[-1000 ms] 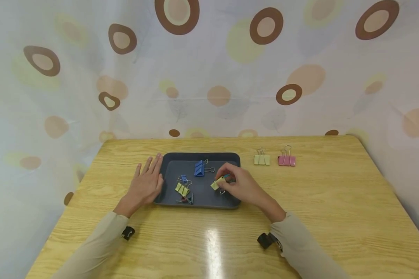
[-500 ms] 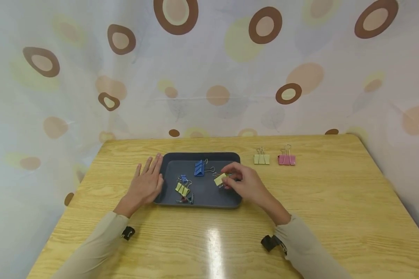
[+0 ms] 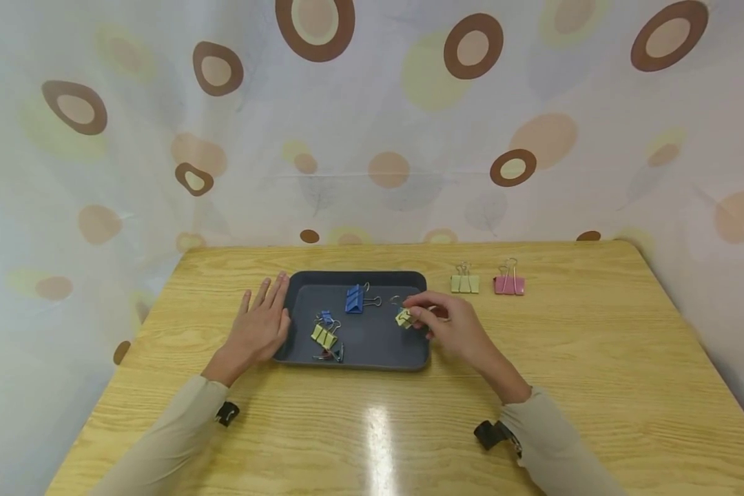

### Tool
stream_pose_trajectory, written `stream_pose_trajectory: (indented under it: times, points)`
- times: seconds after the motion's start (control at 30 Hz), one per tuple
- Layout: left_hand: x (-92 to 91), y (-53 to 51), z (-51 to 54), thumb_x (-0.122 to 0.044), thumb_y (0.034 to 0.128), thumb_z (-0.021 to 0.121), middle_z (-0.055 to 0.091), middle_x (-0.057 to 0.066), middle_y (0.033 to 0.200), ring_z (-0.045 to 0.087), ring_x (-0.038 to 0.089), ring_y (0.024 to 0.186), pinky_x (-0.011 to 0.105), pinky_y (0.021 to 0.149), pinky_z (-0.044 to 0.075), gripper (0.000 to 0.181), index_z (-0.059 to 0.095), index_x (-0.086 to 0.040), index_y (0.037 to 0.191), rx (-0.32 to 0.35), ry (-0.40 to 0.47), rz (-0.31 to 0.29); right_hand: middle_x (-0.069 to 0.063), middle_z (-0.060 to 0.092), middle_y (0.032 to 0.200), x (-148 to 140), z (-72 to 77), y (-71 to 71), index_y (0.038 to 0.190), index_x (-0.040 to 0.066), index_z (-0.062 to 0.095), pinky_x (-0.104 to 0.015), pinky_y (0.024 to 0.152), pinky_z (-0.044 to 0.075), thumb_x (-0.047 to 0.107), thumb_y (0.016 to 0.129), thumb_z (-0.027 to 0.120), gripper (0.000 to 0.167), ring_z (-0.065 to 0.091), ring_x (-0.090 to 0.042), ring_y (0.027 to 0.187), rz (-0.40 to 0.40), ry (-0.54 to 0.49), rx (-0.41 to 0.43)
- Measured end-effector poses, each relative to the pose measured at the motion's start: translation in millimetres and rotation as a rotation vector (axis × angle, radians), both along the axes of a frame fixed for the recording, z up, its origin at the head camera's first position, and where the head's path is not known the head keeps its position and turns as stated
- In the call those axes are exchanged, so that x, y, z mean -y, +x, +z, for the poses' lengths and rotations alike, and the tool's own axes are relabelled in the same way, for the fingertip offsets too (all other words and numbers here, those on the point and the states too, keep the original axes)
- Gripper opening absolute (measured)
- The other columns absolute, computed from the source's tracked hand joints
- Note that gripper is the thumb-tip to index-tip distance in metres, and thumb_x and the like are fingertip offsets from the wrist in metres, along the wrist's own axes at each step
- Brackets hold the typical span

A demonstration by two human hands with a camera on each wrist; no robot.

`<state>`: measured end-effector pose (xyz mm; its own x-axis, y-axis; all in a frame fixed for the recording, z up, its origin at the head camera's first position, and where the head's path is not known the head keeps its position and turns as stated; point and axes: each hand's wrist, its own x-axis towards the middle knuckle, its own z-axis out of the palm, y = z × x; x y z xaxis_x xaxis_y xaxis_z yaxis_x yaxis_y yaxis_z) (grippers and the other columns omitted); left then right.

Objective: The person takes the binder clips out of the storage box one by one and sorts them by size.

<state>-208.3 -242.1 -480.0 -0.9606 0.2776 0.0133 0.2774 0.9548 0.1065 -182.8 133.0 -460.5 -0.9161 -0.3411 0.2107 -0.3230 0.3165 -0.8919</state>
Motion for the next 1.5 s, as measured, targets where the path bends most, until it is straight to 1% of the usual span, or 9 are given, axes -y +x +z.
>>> stream_pose_trajectory:
  times: [0.23, 0.43, 0.53, 0.63, 0.83, 1.07, 1.23, 1.4, 1.5]
  points:
    - [-0.2, -0.9, 0.2, -0.026, 0.11, 0.03, 0.005, 0.007, 0.172, 0.008, 0.033, 0.158, 0.059, 0.123, 0.005, 0.063, 0.007, -0.006, 0.166, 0.014, -0.004, 0.003, -0.016, 0.073, 0.097, -13.3, -1.2, -0.6, 0.122, 0.001, 0.07, -0.041, 0.063, 0.061, 0.003, 0.1, 0.064, 0.022, 0.072, -0.034, 0.081, -0.019, -0.01, -0.048]
    - [0.5, -0.3, 1.2, -0.025, 0.1097, 0.031, 0.007, 0.009, 0.172, 0.009, 0.034, 0.157, 0.06, 0.123, 0.007, 0.063, 0.009, -0.005, 0.165, 0.008, -0.004, -0.001, -0.013, 0.074, 0.098, -24.0, -1.7, 2.7, 0.118, 0.003, 0.072, -0.036, 0.062, 0.06, 0.004, 0.096, 0.072, 0.023, 0.072, -0.027, 0.08, -0.091, 0.001, -0.088]
    - [0.7, -0.4, 0.7, -0.026, 0.1102, 0.03, 0.005, 0.007, 0.172, 0.008, 0.033, 0.158, 0.058, 0.124, 0.006, 0.063, 0.008, -0.006, 0.166, 0.012, -0.015, 0.003, -0.014, 0.074, 0.098, -31.1, -1.7, 4.9, 0.118, 0.001, 0.072, -0.034, 0.064, 0.061, 0.004, 0.095, 0.072, 0.023, 0.071, -0.025, 0.08, -0.117, 0.006, -0.102]
    - [0.8, 0.0, 0.4, -0.026, 0.1099, 0.031, 0.006, 0.009, 0.172, 0.009, 0.033, 0.157, 0.059, 0.124, 0.006, 0.063, 0.009, -0.005, 0.165, 0.008, -0.008, -0.001, -0.017, 0.074, 0.101, -39.4, -4.3, 5.9, 0.118, -0.002, 0.071, -0.033, 0.068, 0.062, 0.004, 0.095, 0.072, 0.024, 0.073, -0.022, 0.081, -0.132, -0.003, -0.086]
    - [0.4, 0.6, 1.9, -0.025, 0.1102, 0.031, 0.007, 0.009, 0.172, 0.009, 0.034, 0.157, 0.059, 0.124, 0.007, 0.063, 0.008, -0.004, 0.165, 0.015, 0.001, -0.005, -0.024, 0.073, 0.103, -57.8, -13.8, 3.8, 0.116, -0.004, 0.071, -0.035, 0.07, 0.062, 0.002, 0.095, 0.072, 0.023, 0.076, -0.023, 0.081, -0.16, -0.015, -0.045]
    - [0.4, 0.2, 1.3, -0.025, 0.1101, 0.031, 0.007, 0.009, 0.172, 0.009, 0.034, 0.157, 0.059, 0.124, 0.006, 0.063, 0.009, -0.004, 0.165, 0.006, -0.003, -0.006, -0.017, 0.076, 0.101, -73.3, -22.7, 0.3, 0.111, -0.001, 0.076, -0.013, 0.074, 0.055, 0.005, 0.092, 0.077, 0.02, 0.069, -0.003, 0.087, -0.25, 0.132, -0.116]
    - [-0.6, 0.7, 1.3, -0.026, 0.1101, 0.031, 0.005, 0.008, 0.172, 0.008, 0.034, 0.157, 0.058, 0.124, 0.006, 0.063, 0.008, -0.005, 0.165, 0.014, -0.015, -0.003, -0.018, 0.076, 0.099, -82.2, -26.8, 0.1, 0.105, -0.001, 0.078, -0.013, 0.071, 0.052, 0.007, 0.089, 0.081, 0.018, 0.069, -0.001, 0.083, -0.27, 0.174, -0.078]
    - [-1.3, 0.0, 1.9, -0.026, 0.1099, 0.032, 0.007, 0.009, 0.172, 0.01, 0.034, 0.157, 0.059, 0.124, 0.007, 0.064, 0.009, -0.004, 0.165, 0.003, -0.015, -0.007, -0.015, 0.076, 0.1, -89.5, -32.2, -4.8, 0.103, 0.003, 0.079, -0.012, 0.072, 0.051, 0.01, 0.089, 0.082, 0.016, 0.067, 0.004, 0.082, -0.276, 0.236, -0.075]
    - [-1.2, 0.3, 3.2, -0.026, 0.1098, 0.032, 0.008, 0.01, 0.172, 0.011, 0.034, 0.157, 0.059, 0.123, 0.007, 0.064, 0.009, -0.004, 0.165, 0.003, -0.016, -0.006, -0.013, 0.077, 0.101, -91.5, -33.5, -7.4, 0.104, 0.005, 0.079, -0.013, 0.073, 0.05, 0.013, 0.089, 0.082, 0.017, 0.068, 0.001, 0.084, -0.287, 0.278, -0.078]
